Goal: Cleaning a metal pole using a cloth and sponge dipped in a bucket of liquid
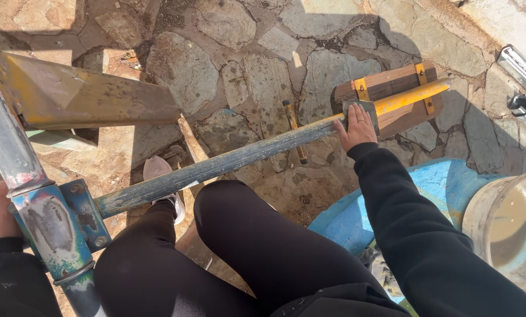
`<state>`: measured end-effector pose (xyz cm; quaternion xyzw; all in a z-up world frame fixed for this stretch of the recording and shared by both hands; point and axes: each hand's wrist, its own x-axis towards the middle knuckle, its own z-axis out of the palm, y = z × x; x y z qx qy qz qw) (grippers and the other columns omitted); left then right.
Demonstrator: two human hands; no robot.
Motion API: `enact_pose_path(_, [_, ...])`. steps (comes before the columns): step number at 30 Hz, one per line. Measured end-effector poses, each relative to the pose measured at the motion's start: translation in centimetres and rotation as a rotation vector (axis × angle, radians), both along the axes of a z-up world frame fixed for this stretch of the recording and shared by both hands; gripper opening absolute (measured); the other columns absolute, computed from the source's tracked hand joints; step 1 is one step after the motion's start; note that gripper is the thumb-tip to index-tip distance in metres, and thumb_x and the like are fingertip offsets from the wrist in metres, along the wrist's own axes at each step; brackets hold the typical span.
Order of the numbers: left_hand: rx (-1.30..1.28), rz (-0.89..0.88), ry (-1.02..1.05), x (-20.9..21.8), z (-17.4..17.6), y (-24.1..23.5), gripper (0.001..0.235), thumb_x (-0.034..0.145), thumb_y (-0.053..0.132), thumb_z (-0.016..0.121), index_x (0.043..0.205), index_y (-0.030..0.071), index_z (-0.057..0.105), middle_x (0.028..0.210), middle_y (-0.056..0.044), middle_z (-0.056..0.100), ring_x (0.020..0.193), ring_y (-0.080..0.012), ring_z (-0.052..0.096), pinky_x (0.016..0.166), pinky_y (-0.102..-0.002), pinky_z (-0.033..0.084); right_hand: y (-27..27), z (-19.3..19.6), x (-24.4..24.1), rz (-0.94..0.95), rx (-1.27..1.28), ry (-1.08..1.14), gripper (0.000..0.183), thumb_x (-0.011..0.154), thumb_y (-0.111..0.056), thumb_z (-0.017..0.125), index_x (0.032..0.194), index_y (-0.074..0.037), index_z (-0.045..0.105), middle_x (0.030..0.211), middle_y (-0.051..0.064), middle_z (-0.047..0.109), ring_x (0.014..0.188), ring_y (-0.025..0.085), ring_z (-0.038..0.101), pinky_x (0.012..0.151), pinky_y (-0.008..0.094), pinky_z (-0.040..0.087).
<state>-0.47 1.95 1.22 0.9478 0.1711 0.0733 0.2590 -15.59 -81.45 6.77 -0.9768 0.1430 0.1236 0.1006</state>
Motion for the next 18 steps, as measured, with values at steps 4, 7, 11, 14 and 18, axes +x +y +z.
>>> enact_pose_path(4, [-0.085, 0.011, 0.069, 0.1, -0.5, -0.1, 0.07, 0.136, 0.069, 0.067, 0.118, 0.003, 0.058, 0.106, -0.016, 0.056, 0.089, -0.0291, 0.057, 0.069, -0.047, 0.045, 5.5, 0.5, 0.2, 0.292, 0.068, -0.033, 0.094, 0.103, -0.07, 0.026, 0.156, 0.008, 0.033, 0.16, 0.028, 0.037, 0.151, 0.039, 0.03, 0.127, 0.048, 0.022])
enact_pose_path(7, [-0.018, 0.028, 0.007, 0.1, 0.0, -0.2, 0.06, 0.136, 0.06, 0.077, 0.115, 0.007, 0.061, 0.105, -0.012, 0.064, 0.086, -0.0248, 0.061, 0.066, -0.044, 0.048, 5.0, 1.2, 0.5, 0.352, 0.077, -0.084, 0.091, 0.103, -0.067, 0.035, 0.154, 0.008, 0.036, 0.157, 0.026, 0.043, 0.149, 0.039, 0.036, 0.126, 0.049, 0.024])
enact_pose_path(11, [-0.006, 0.02, 0.001, -0.4, 0.9, -0.7, 0.057, 0.137, 0.057, 0.08, 0.116, 0.006, 0.063, 0.103, -0.017, 0.07, 0.083, -0.0277, 0.067, 0.06, -0.046, 0.05, -0.9, -0.7, 0.5, -0.008, -0.034, 0.058, 0.098, 0.101, -0.076, 0.02, 0.156, 0.004, 0.038, 0.162, 0.022, 0.038, 0.153, 0.034, 0.029, 0.127, 0.045, 0.018])
enact_pose_path(14, [0.019, 0.047, 0.029, -0.3, 1.1, -0.5, 0.06, 0.134, 0.06, 0.08, 0.114, 0.007, 0.061, 0.101, -0.016, 0.07, 0.082, -0.026, 0.068, 0.058, -0.045, 0.05, 1.7, 0.8, 0.2, 0.262, 0.022, 0.064, 0.1, 0.1, -0.074, 0.028, 0.157, 0.008, 0.032, 0.162, 0.026, 0.035, 0.153, 0.036, 0.028, 0.126, 0.044, 0.02])
enact_pose_path(18, [0.013, 0.009, -0.02, 0.0, 0.7, -0.4, 0.057, 0.136, 0.055, 0.08, 0.115, 0.006, 0.06, 0.105, -0.015, 0.069, 0.084, -0.0273, 0.066, 0.061, -0.046, 0.049, -1.6, 0.8, 1.3, 0.13, -0.022, 0.176, 0.108, 0.095, -0.081, 0.02, 0.157, 0.006, 0.031, 0.163, 0.024, 0.033, 0.154, 0.035, 0.026, 0.127, 0.044, 0.017])
